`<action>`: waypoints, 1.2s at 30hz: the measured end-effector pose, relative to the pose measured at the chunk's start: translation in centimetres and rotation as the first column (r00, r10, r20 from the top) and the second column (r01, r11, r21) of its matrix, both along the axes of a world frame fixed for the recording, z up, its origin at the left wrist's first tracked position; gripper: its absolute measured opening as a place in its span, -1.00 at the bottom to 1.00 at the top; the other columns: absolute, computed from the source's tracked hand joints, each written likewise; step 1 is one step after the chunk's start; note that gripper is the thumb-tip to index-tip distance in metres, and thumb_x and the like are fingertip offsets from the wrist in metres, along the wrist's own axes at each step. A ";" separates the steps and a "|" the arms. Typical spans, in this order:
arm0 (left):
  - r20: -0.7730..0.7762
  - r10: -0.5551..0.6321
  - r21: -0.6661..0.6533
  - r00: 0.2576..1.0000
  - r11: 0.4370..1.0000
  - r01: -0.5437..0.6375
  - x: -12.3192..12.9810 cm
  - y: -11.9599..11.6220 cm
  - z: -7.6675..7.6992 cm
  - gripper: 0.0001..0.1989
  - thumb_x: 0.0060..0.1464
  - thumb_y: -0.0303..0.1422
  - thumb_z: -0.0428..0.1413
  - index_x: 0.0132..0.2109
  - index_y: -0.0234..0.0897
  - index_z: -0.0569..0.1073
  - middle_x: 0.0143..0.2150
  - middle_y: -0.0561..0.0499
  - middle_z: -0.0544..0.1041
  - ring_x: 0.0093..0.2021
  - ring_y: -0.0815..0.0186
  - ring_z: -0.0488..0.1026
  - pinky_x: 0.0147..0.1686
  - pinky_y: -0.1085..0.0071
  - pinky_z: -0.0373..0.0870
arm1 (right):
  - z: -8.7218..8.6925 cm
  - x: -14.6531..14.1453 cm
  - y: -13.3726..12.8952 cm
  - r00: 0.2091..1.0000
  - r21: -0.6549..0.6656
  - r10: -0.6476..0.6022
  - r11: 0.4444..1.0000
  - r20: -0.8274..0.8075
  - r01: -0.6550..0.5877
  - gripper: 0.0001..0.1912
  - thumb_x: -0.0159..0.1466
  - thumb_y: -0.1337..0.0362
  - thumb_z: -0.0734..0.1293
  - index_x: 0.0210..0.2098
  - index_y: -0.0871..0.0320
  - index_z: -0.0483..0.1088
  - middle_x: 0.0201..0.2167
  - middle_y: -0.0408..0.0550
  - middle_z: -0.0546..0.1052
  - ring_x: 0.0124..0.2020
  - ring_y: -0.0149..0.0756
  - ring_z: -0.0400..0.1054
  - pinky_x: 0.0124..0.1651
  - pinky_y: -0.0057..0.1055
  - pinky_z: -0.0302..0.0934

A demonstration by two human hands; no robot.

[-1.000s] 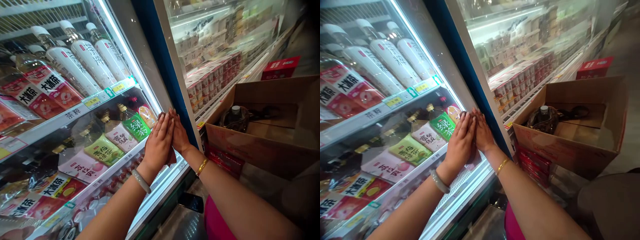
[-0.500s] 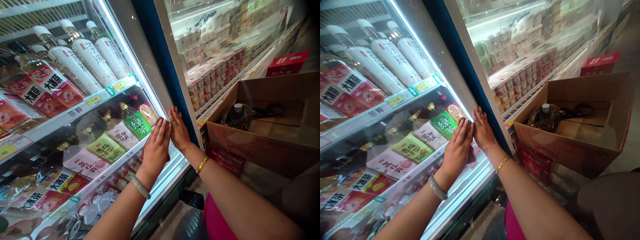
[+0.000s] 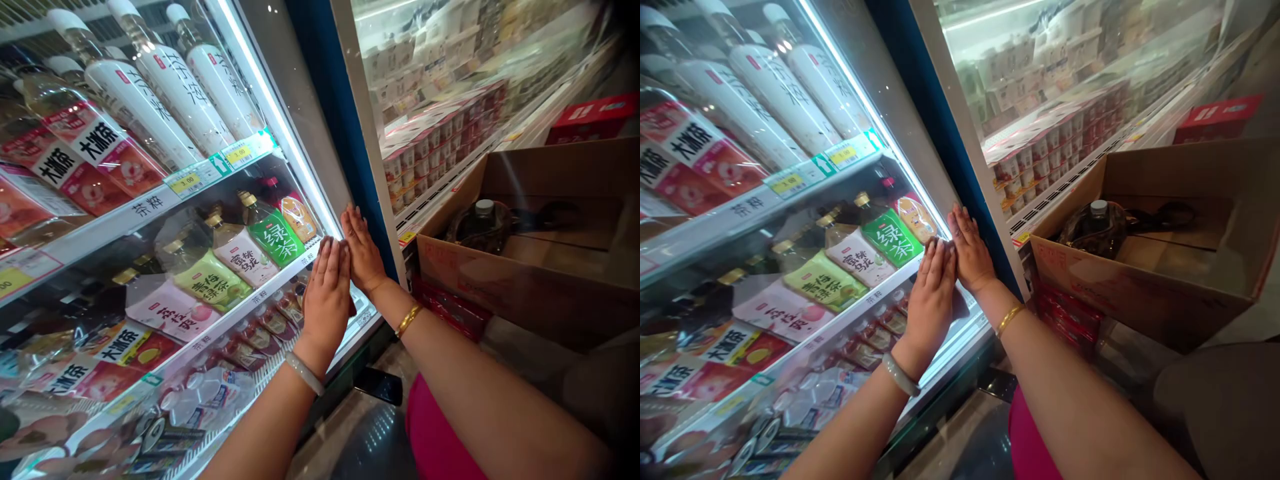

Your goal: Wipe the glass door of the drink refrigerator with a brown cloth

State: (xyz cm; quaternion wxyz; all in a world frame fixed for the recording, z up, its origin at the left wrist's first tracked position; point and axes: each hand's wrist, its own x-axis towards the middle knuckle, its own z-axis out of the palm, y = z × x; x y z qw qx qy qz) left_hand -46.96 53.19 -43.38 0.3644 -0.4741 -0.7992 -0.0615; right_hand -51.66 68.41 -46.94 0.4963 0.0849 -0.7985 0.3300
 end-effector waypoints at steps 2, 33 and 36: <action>0.006 -0.007 -0.027 1.000 1.000 0.007 0.2 -0.6 0.6 -0.31 0.40 -0.54 -0.06 0.57 -0.28 -0.04 0.56 -0.32 0.12 0.61 0.03 -0.15 0.51 -0.09 0.13 | -0.1 0.1 0.3 1.000 0.017 0.004 1.000 -0.005 -0.004 -0.27 0.53 0.33 0.01 0.57 -0.06 -0.41 0.60 -0.03 -0.15 0.61 -0.27 -0.36 0.61 0.08 -0.16; 0.026 0.011 -0.115 1.000 0.993 -0.008 -0.1 -0.1 -4.0 -0.30 0.35 -0.59 -0.07 0.56 -0.44 -0.07 0.56 -0.41 0.07 0.61 0.03 -0.26 0.53 -0.06 0.09 | -4.4 3.6 1.8 0.962 -0.002 0.076 0.997 0.264 -0.078 -0.27 0.48 0.43 0.05 0.56 -0.04 -0.19 0.60 -0.19 -0.12 0.61 -0.33 -0.28 0.63 -0.16 -0.17; -0.015 0.065 -0.033 0.998 0.997 -0.065 -0.5 0.4 -2.9 -0.34 0.38 -0.58 -0.10 0.55 -0.45 -0.04 0.58 -0.41 0.01 0.61 0.07 -0.33 0.55 -0.04 -0.01 | -4.7 3.4 1.6 0.956 -0.013 0.069 0.998 0.285 -0.068 -0.28 0.48 0.43 0.02 0.56 -0.07 -0.20 0.60 -0.23 -0.16 0.61 -0.32 -0.29 0.63 -0.18 -0.17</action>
